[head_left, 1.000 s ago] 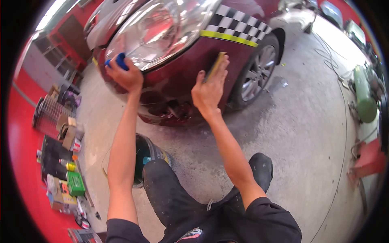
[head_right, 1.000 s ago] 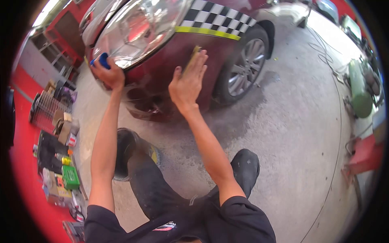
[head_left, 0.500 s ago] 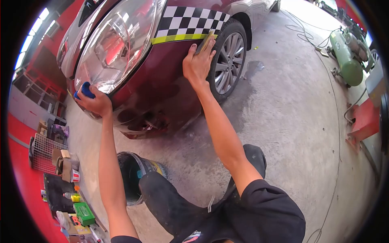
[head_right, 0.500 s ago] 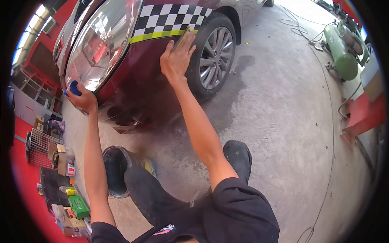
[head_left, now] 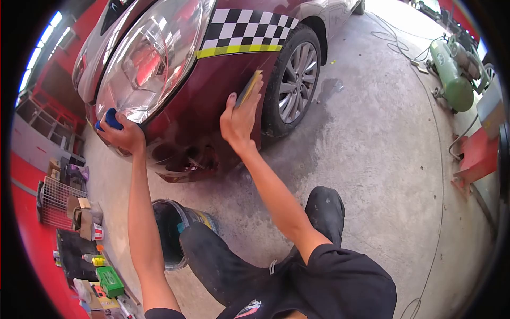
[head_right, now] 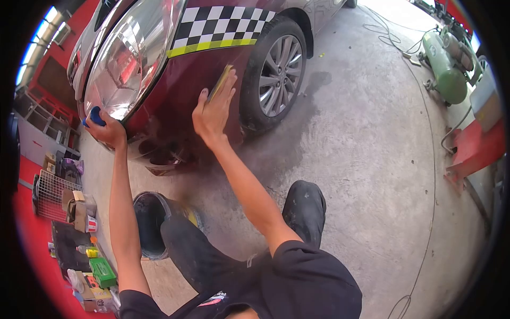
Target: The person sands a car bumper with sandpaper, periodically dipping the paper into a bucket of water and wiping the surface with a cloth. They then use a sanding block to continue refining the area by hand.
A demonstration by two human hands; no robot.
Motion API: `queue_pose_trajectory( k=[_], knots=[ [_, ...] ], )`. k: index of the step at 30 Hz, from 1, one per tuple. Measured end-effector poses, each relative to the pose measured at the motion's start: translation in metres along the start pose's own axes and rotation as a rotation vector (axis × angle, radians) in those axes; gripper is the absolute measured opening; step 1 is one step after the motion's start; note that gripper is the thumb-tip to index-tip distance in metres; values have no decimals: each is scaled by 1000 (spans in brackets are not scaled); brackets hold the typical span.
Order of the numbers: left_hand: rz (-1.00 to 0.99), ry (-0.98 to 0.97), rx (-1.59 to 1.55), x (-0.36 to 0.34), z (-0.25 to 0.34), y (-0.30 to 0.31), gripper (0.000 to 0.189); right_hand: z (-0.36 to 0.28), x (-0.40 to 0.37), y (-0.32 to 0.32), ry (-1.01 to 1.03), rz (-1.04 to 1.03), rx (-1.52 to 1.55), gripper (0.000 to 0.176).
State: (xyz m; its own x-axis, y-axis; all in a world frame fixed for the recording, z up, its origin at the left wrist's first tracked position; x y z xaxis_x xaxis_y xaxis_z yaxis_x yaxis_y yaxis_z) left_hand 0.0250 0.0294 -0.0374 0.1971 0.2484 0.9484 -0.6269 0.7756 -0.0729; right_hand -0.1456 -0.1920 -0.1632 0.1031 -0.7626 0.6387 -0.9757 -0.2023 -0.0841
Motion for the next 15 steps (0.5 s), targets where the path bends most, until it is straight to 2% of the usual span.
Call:
queue_pose_trajectory(
  k=[1, 4, 5, 8, 11, 12, 15],
  knots=[
    [3, 0, -1, 0, 1, -1, 28, 2, -1, 5, 20, -48, -18, 79],
    [-14, 10, -10, -1, 2, 0, 28, 24, 67, 0, -9, 104, 27, 79],
    [-18, 10, -24, 0, 3, -2, 28, 31, 91, -2, 12, 91, -71, 78],
    [-26, 32, -14, -1, 2, 0, 27, 33, 71, -1, 60, 87, -51, 77],
    [1, 23, 23, -1, 5, 0, 26, 18, -41, 8, 10, -8, 51, 83],
    [10, 13, 18, 1, 5, -1, 26, 23, -74, 3, -62, -22, 118, 84],
    [16, -9, 63, 0, -9, -5, 27, 18, -38, 2, 3, 24, 116, 82]
  ],
)
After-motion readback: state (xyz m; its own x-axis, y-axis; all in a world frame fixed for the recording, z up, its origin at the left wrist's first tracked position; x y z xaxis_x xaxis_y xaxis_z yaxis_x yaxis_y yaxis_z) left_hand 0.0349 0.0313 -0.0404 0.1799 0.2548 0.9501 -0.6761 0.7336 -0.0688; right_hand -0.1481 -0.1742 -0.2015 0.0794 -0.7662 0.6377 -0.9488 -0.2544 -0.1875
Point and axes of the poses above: each hand's wrist, its own x-axis towards the middle knuckle, its own y-axis out of the back of the hand, z = x × y, the point moved 2 cm from there along x, towards the middle knuckle, and after that the axes turned 8 degrees about y, right-handed, at the moved point
